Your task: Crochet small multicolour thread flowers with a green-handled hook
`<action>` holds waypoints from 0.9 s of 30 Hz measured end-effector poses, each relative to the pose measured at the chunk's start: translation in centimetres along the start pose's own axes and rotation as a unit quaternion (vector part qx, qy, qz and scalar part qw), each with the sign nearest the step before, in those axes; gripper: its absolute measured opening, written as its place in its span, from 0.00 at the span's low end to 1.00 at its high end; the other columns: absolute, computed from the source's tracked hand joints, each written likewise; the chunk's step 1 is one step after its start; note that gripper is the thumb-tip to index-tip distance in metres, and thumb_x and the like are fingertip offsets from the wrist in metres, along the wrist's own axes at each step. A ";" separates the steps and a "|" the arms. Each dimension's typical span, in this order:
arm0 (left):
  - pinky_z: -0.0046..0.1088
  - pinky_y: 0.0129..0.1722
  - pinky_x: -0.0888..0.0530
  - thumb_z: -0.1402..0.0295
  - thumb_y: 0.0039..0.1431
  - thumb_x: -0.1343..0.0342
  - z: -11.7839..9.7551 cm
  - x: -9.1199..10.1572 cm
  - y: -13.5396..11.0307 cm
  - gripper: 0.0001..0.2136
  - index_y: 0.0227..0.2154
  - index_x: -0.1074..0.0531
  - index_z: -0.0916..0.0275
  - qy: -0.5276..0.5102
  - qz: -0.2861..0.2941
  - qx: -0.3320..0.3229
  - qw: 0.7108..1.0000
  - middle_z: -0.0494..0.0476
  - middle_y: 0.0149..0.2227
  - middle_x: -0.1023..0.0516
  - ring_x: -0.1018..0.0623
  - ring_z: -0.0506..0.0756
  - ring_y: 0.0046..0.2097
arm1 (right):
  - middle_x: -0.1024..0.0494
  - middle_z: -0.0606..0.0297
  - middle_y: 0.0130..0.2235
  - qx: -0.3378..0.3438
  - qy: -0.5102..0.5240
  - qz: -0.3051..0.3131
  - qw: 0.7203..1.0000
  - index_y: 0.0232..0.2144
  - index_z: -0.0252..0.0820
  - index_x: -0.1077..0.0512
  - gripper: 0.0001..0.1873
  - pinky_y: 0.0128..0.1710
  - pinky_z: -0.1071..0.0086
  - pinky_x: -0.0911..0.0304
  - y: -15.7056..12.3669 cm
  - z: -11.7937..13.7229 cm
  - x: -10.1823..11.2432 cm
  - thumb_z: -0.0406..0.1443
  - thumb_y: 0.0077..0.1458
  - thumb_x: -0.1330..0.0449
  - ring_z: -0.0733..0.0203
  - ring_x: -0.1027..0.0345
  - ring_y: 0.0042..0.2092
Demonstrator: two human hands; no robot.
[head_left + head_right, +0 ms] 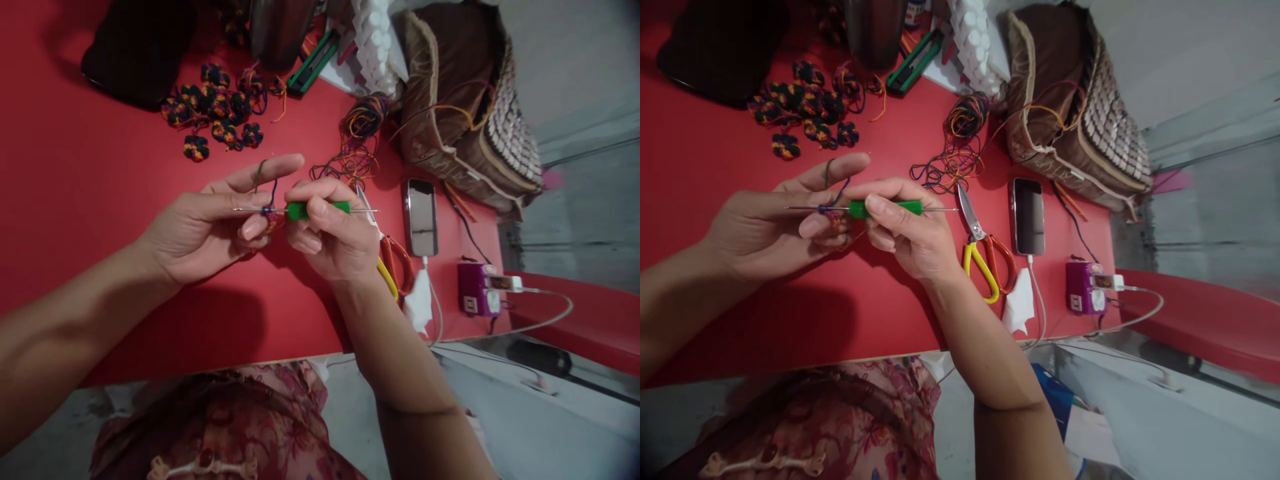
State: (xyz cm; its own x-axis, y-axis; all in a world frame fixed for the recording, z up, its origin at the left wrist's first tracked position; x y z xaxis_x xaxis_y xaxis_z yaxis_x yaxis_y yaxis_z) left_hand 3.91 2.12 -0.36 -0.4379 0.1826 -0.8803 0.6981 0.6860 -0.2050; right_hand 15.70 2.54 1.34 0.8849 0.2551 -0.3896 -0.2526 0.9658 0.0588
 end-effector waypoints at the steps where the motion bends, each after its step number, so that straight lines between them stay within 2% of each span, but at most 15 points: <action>1: 0.20 0.30 0.25 0.78 0.59 0.25 0.2 0.1 0.1 0.18 0.52 0.12 0.62 0.007 -0.002 0.006 1.000 0.48 0.24 0.22 0.26 0.47 0.27 | 0.32 0.76 0.22 0.018 0.004 0.015 1.000 0.35 0.46 0.14 0.12 0.15 0.76 0.48 -0.1 0.1 -0.2 0.46 0.58 0.22 0.73 0.53 0.18; 4: 0.18 0.29 0.28 0.77 0.55 0.22 0.6 0.5 0.3 0.18 0.50 0.11 0.61 0.019 -0.016 0.007 1.000 0.49 0.28 0.19 0.27 0.45 0.26 | 0.22 0.71 0.28 0.064 -0.002 0.063 0.996 0.40 0.46 0.10 0.07 0.17 0.75 0.42 -0.6 0.3 -0.6 0.42 0.63 0.25 0.73 0.46 0.19; 7: 0.18 0.28 0.29 0.80 0.55 0.25 0.4 0.6 0.3 0.19 0.50 0.11 0.62 0.020 -0.032 -0.003 0.999 0.50 0.28 0.19 0.28 0.45 0.26 | 0.17 0.66 0.34 0.099 -0.023 0.077 0.992 0.46 0.50 0.09 0.09 0.18 0.74 0.38 -1.1 0.6 -0.8 0.40 0.67 0.27 0.72 0.40 0.20; 11: 0.21 0.28 0.32 0.82 0.57 0.31 0.1 0.2 0.1 0.19 0.50 0.12 0.62 0.022 -0.032 -0.015 0.999 0.51 0.21 0.23 0.32 0.48 0.25 | 0.27 0.74 0.24 0.083 -0.050 -0.045 0.994 0.42 0.53 0.11 0.05 0.18 0.73 0.42 -1.2 0.7 0.4 0.43 0.66 0.26 0.71 0.47 0.19; 13: 0.22 0.27 0.35 0.82 0.57 0.32 0.0 0.3 0.1 0.19 0.51 0.13 0.62 0.024 -0.040 -0.020 0.999 0.50 0.20 0.24 0.34 0.49 0.25 | 0.33 0.77 0.22 0.059 -0.069 -0.086 0.992 0.40 0.52 0.13 0.10 0.18 0.72 0.42 -1.2 0.6 0.5 0.48 0.63 0.24 0.70 0.47 0.19; 15: 0.23 0.27 0.35 0.80 0.57 0.30 -0.1 0.3 0.2 0.20 0.52 0.14 0.62 0.020 -0.045 -0.031 0.998 0.50 0.20 0.24 0.35 0.49 0.26 | 0.33 0.77 0.22 0.053 -0.075 -0.100 0.991 0.40 0.52 0.15 0.13 0.18 0.71 0.42 -1.1 0.6 0.3 0.50 0.61 0.23 0.69 0.47 0.19; 20: 0.24 0.30 0.32 0.76 0.63 0.30 -0.9 0.1 0.0 0.19 0.56 0.16 0.56 0.075 -0.067 -0.079 0.992 0.46 0.22 0.26 0.34 0.50 0.26 | 0.29 0.74 0.25 0.073 -0.068 -0.146 0.984 0.40 0.53 0.13 0.02 0.21 0.69 0.42 -1.7 1.2 0.8 0.41 0.65 0.26 0.69 0.44 0.21; 23: 0.25 0.32 0.31 0.75 0.62 0.29 -1.3 -0.1 -0.3 0.23 0.59 0.17 0.52 0.111 -0.081 -0.109 0.985 0.45 0.22 0.29 0.31 0.50 0.27 | 0.25 0.74 0.26 0.093 -0.116 -0.159 0.976 0.42 0.55 0.12 0.03 0.23 0.66 0.39 -2.3 1.5 0.8 0.42 0.67 0.25 0.66 0.41 0.21; 27: 0.25 0.28 0.37 0.77 0.63 0.29 -1.5 -0.1 -0.5 0.27 0.63 0.18 0.53 0.142 -0.091 -0.148 0.975 0.46 0.22 0.27 0.32 0.51 0.27 | 0.25 0.73 0.25 0.139 -0.216 -0.186 0.948 0.44 0.57 0.13 0.05 0.26 0.62 0.33 -3.3 2.2 0.7 0.45 0.70 0.28 0.62 0.37 0.22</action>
State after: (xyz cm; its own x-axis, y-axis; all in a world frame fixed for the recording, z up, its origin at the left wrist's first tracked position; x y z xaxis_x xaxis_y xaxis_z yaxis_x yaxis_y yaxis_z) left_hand 2.71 2.85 0.45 -0.7076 0.1971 -0.6786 0.4188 0.8904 -0.1781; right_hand 18.01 -0.40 2.89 0.9854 -0.1688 -0.0207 0.1685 0.9525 0.2538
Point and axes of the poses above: each hand's wrist, its own y-axis towards the middle knuckle, its own x-axis out of the back of the hand, z = x × y, the point moved 8 cm from there along y, towards the middle knuckle
